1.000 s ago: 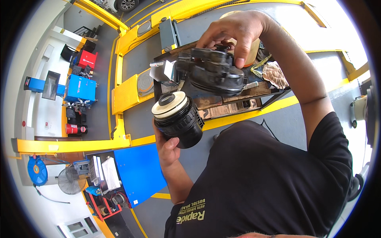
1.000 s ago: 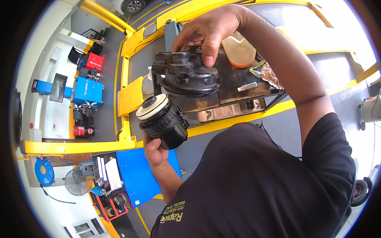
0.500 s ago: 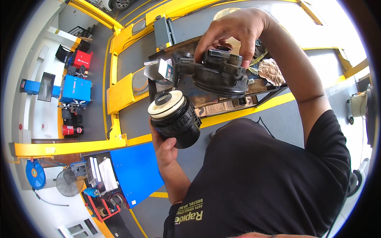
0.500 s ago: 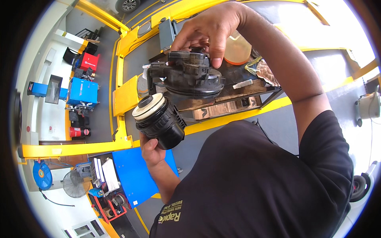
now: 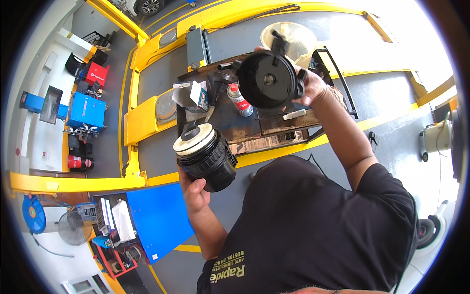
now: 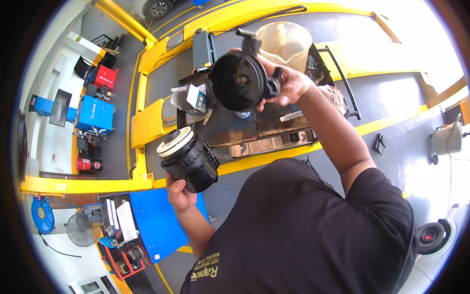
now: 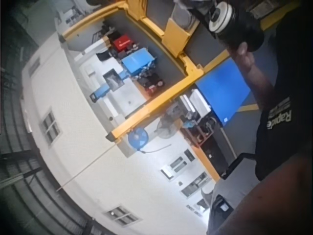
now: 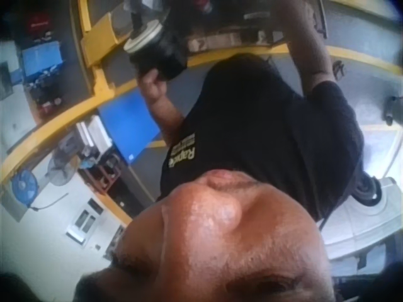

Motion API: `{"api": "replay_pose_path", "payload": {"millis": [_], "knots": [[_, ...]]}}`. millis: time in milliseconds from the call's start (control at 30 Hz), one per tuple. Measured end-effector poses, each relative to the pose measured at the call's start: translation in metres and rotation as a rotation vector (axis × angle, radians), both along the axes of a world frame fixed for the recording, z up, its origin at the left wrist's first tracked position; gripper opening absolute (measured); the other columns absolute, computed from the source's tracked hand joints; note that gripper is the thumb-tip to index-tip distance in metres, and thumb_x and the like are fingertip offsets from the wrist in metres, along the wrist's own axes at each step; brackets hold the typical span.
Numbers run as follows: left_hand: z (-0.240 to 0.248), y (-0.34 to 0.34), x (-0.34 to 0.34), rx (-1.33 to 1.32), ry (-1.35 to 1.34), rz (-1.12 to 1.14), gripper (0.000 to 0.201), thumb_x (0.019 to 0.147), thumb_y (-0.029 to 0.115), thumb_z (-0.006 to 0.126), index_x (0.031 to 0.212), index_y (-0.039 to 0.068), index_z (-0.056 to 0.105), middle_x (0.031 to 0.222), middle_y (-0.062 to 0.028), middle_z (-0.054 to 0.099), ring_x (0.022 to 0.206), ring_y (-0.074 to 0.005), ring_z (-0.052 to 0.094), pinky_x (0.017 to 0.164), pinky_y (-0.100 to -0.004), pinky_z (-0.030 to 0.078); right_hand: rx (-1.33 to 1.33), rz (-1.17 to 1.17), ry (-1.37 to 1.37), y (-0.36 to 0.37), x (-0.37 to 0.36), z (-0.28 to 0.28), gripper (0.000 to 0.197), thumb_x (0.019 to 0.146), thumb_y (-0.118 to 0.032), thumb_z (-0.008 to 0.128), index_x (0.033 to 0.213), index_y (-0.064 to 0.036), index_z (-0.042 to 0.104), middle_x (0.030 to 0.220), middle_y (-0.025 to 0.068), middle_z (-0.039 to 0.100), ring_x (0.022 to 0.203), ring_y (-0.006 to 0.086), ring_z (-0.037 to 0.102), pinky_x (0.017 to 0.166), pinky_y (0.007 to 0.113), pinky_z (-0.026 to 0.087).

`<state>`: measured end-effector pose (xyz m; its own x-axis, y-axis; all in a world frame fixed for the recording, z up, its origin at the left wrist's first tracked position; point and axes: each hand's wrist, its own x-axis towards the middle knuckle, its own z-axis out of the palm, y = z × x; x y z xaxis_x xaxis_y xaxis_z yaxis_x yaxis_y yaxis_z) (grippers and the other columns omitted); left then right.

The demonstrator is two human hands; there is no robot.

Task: The person assembles a cylindrical automotive component by inserting a filter element, fitting a rubber seal, and wrapping a strap around the body. They then attach a black plastic housing to the assembly and inspect the completed unit.

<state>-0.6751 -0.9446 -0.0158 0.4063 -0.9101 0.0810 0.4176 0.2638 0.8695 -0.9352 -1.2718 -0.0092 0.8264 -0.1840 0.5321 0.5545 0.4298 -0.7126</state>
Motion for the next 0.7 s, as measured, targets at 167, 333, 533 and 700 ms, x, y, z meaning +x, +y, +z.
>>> {"api": "replay_pose_path", "payload": {"millis": [167,333,533,700], "knots": [[0.001,-0.007,-0.003,-0.021,-0.008,-0.041,0.102,0.072,0.01,0.066,0.166,0.001,0.027,0.156,-0.0191,0.052,0.14,-0.032,0.056,0.12,-0.0443,0.044,0.323,-0.03,0.063,0.035,-0.004,0.01,0.127,0.074,-0.04,0.098,0.165,-0.0002,0.02,0.158,0.0203,0.048,0.14,0.0306,0.057,0.12,0.046,0.044],[0.0,-0.009,-0.004,0.012,-0.02,-0.042,0.101,0.072,0.011,0.066,0.165,-0.001,0.028,0.155,-0.0195,0.053,0.139,-0.0318,0.057,0.12,-0.0439,0.045,-0.401,-0.373,0.033,0.045,-0.009,0.031,0.107,0.074,-0.02,0.097,0.161,-0.002,0.036,0.161,0.0176,0.044,0.146,0.0283,0.049,0.12,0.041,0.043],[-0.004,-0.01,-0.002,0.02,0.007,-0.038,0.101,0.072,0.011,0.068,0.165,-0.001,0.029,0.154,-0.0197,0.053,0.14,-0.0321,0.057,0.119,-0.0437,0.045,-0.645,-0.499,0.054,0.045,-0.018,0.047,0.12,0.07,-0.024,0.101,0.163,0.003,0.031,0.164,0.0218,0.037,0.153,0.0333,0.04,0.127,0.045,0.03],[-0.006,-0.013,-0.008,-0.035,-0.047,-0.058,0.086,0.081,0.02,0.066,0.159,-0.003,0.038,0.149,-0.0209,0.059,0.135,-0.0343,0.061,0.116,-0.0466,0.049,-0.802,-0.476,0.097,0.037,-0.022,0.054,0.122,0.071,-0.035,0.101,0.163,0.0054,0.031,0.165,0.0254,0.033,0.151,0.0378,0.042,0.124,0.049,0.034]]}}
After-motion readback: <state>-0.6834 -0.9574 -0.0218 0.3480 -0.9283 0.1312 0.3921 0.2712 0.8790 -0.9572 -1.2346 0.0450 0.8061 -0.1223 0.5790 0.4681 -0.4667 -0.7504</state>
